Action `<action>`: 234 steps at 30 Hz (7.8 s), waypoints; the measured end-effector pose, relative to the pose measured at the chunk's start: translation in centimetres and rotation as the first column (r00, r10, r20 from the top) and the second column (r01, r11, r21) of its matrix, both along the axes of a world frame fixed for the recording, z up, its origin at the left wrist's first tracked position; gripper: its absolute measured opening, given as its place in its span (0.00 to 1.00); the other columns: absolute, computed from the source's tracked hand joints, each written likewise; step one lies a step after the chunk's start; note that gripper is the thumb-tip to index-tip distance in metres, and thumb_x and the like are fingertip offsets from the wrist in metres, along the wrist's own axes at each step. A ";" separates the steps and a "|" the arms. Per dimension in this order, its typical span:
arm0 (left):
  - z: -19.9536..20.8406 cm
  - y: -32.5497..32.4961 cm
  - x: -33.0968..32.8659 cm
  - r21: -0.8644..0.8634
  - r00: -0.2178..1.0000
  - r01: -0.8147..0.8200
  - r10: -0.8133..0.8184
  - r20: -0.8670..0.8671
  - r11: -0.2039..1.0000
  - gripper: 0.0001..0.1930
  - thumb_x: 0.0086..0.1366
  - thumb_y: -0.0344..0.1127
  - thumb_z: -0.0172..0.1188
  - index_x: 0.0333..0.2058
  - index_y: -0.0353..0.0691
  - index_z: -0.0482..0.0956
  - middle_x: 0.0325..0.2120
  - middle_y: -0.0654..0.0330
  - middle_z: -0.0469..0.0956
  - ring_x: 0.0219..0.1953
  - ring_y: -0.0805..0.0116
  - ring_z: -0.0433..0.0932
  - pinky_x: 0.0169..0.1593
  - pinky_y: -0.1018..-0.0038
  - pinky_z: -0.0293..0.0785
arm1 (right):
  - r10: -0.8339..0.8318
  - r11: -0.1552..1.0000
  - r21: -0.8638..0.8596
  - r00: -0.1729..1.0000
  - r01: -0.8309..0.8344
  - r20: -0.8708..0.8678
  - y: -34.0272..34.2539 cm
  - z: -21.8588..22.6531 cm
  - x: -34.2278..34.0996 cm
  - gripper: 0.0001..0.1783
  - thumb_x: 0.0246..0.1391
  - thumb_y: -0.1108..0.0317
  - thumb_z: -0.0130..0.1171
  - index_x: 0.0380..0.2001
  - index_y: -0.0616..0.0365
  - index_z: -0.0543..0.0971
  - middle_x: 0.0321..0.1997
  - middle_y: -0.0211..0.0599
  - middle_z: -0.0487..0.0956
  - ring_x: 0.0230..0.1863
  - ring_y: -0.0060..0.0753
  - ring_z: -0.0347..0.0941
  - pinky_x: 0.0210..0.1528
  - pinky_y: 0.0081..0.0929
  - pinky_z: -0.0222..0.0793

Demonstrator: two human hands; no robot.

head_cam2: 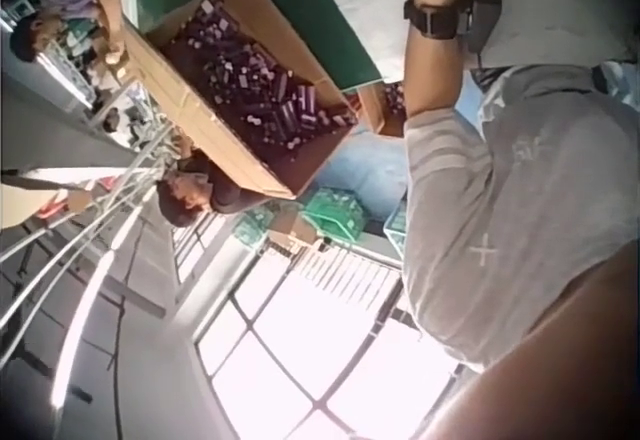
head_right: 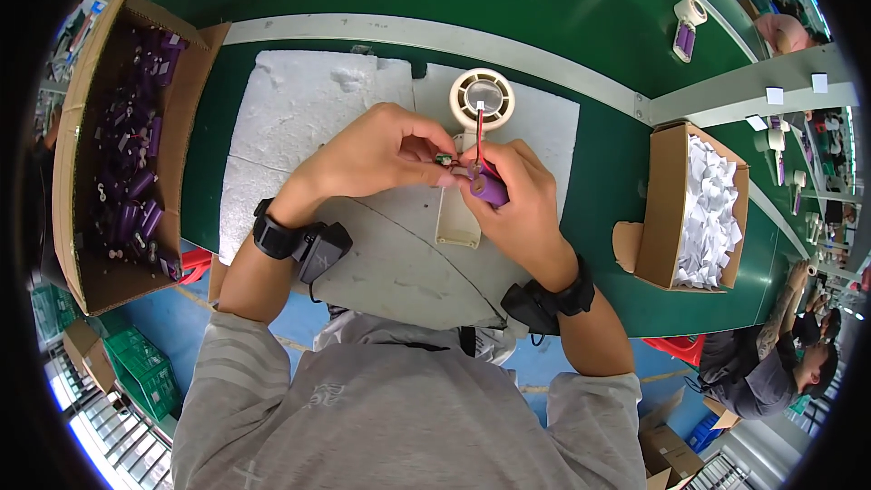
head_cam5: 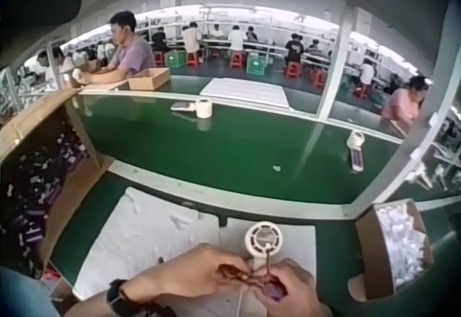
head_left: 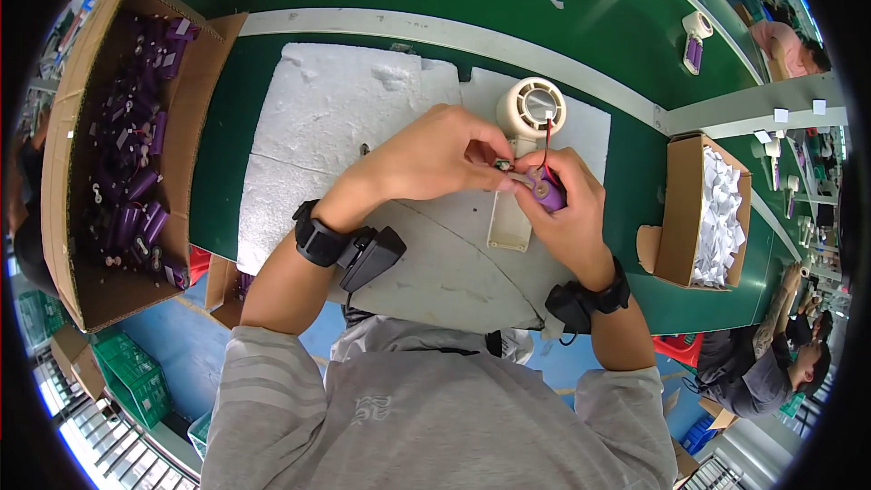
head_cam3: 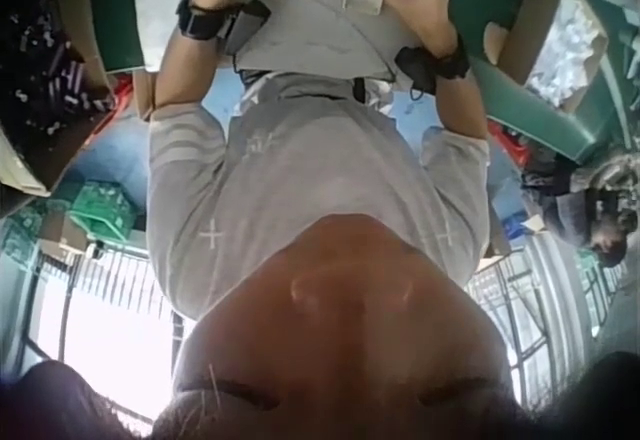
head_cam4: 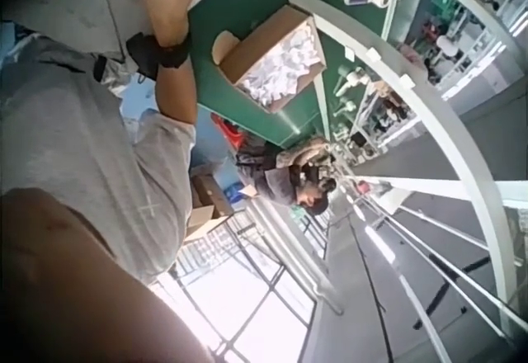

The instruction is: The person picks up a battery and a circuit board, connects them, and inserts the assembly into a fan housing. They then repeat the process with another battery and circuit board, applying tape to the battery before placing it into a second fan housing.

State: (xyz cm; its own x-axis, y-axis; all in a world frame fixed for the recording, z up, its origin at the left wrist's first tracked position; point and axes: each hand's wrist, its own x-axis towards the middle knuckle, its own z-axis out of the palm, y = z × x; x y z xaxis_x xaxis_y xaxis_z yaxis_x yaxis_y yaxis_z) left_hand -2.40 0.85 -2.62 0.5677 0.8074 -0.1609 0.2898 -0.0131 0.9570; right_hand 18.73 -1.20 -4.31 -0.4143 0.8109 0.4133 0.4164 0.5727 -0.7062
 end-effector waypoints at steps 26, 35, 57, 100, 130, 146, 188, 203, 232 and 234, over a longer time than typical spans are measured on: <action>-0.6 -0.2 0.0 -0.179 0.974 0.026 0.015 0.225 0.984 0.14 0.58 0.26 0.66 0.43 0.32 0.78 0.33 0.60 0.80 0.34 0.77 0.77 0.40 0.79 0.74 | -0.071 0.997 0.025 0.997 0.071 -0.015 -0.4 -0.2 -0.6 0.15 0.44 0.76 0.70 0.36 0.59 0.77 0.30 0.34 0.75 0.28 0.24 0.73 0.32 0.20 0.69; -1.1 -0.2 -0.4 -0.115 0.972 -0.026 0.052 0.230 0.993 0.13 0.53 0.24 0.63 0.39 0.35 0.80 0.30 0.62 0.80 0.32 0.76 0.77 0.39 0.78 0.73 | -0.078 0.997 0.022 0.997 0.078 -0.018 -0.3 -0.4 -0.4 0.12 0.47 0.78 0.67 0.35 0.60 0.77 0.31 0.34 0.77 0.27 0.23 0.72 0.32 0.19 0.68; -1.4 -0.4 0.1 0.171 0.991 -0.096 0.077 0.110 0.981 0.15 0.51 0.23 0.57 0.39 0.40 0.82 0.22 0.57 0.77 0.26 0.69 0.74 0.34 0.72 0.71 | 0.026 0.994 -0.103 0.999 -0.023 0.026 -0.4 0.0 -0.3 0.21 0.46 0.78 0.68 0.43 0.63 0.71 0.32 0.37 0.81 0.35 0.20 0.77 0.40 0.17 0.71; 0.3 -1.4 0.5 0.106 0.991 -0.046 0.032 0.129 0.993 0.07 0.61 0.34 0.61 0.32 0.36 0.80 0.23 0.59 0.76 0.25 0.69 0.75 0.30 0.74 0.69 | 0.010 0.985 0.172 0.992 -0.031 0.124 -0.3 1.0 0.8 0.04 0.46 0.74 0.64 0.27 0.63 0.80 0.28 0.36 0.76 0.20 0.28 0.71 0.22 0.21 0.65; 0.2 -0.9 0.5 0.047 0.998 -0.043 0.041 0.053 0.998 0.10 0.67 0.35 0.58 0.33 0.32 0.78 0.24 0.61 0.77 0.25 0.76 0.75 0.30 0.78 0.71 | -0.098 0.992 0.107 0.965 0.073 0.242 -0.5 1.6 0.8 0.05 0.49 0.71 0.66 0.30 0.60 0.83 0.25 0.35 0.77 0.20 0.30 0.70 0.21 0.23 0.63; 0.2 -1.4 0.7 0.253 0.996 -0.084 0.086 0.005 0.964 0.08 0.60 0.34 0.60 0.30 0.33 0.79 0.22 0.55 0.77 0.23 0.65 0.74 0.29 0.71 0.69 | -0.103 0.989 0.127 0.966 0.074 0.237 -0.7 1.5 0.6 0.07 0.48 0.72 0.68 0.33 0.58 0.84 0.23 0.34 0.75 0.18 0.27 0.67 0.20 0.23 0.60; -0.2 -0.6 -0.5 -0.115 0.962 -0.062 0.090 0.257 0.991 0.17 0.53 0.19 0.65 0.42 0.38 0.75 0.36 0.58 0.78 0.37 0.70 0.78 0.44 0.74 0.77 | -0.073 0.995 0.089 0.969 0.054 0.235 -0.8 1.2 0.6 0.06 0.47 0.74 0.67 0.31 0.59 0.84 0.25 0.34 0.76 0.19 0.29 0.71 0.21 0.22 0.64; -0.4 -1.0 0.3 0.017 0.969 -0.144 0.138 0.204 0.989 0.20 0.55 0.18 0.62 0.47 0.37 0.79 0.38 0.56 0.81 0.38 0.71 0.79 0.45 0.74 0.77 | -0.002 0.999 0.032 0.979 -0.005 0.203 -0.8 1.4 0.7 0.06 0.48 0.76 0.65 0.32 0.61 0.82 0.23 0.35 0.75 0.19 0.27 0.70 0.21 0.22 0.64; -0.1 -1.4 1.0 0.131 0.978 -0.198 0.188 0.087 0.971 0.13 0.55 0.20 0.63 0.41 0.31 0.82 0.34 0.56 0.82 0.36 0.73 0.80 0.43 0.77 0.79 | -0.222 0.974 0.063 0.970 0.216 0.101 -0.7 1.3 -0.2 0.20 0.40 0.72 0.74 0.39 0.59 0.81 0.27 0.34 0.79 0.21 0.19 0.72 0.23 0.16 0.68; -0.1 -1.5 1.0 0.150 0.974 -0.218 0.206 0.090 0.964 0.13 0.54 0.22 0.63 0.40 0.33 0.83 0.33 0.55 0.83 0.34 0.70 0.81 0.41 0.76 0.78 | -0.210 0.976 0.085 0.972 0.201 0.105 -0.5 1.2 -0.2 0.20 0.39 0.72 0.74 0.40 0.59 0.82 0.27 0.34 0.79 0.21 0.19 0.72 0.23 0.16 0.68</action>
State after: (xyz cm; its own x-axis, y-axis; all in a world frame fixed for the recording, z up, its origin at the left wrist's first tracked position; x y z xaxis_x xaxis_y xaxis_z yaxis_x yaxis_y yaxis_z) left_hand -1.44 -0.63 -2.73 0.3864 0.9222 0.0140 0.2316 -0.1118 0.9664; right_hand 18.55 -1.75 -3.09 -0.2893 0.8529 0.4345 0.6049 0.5147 -0.6076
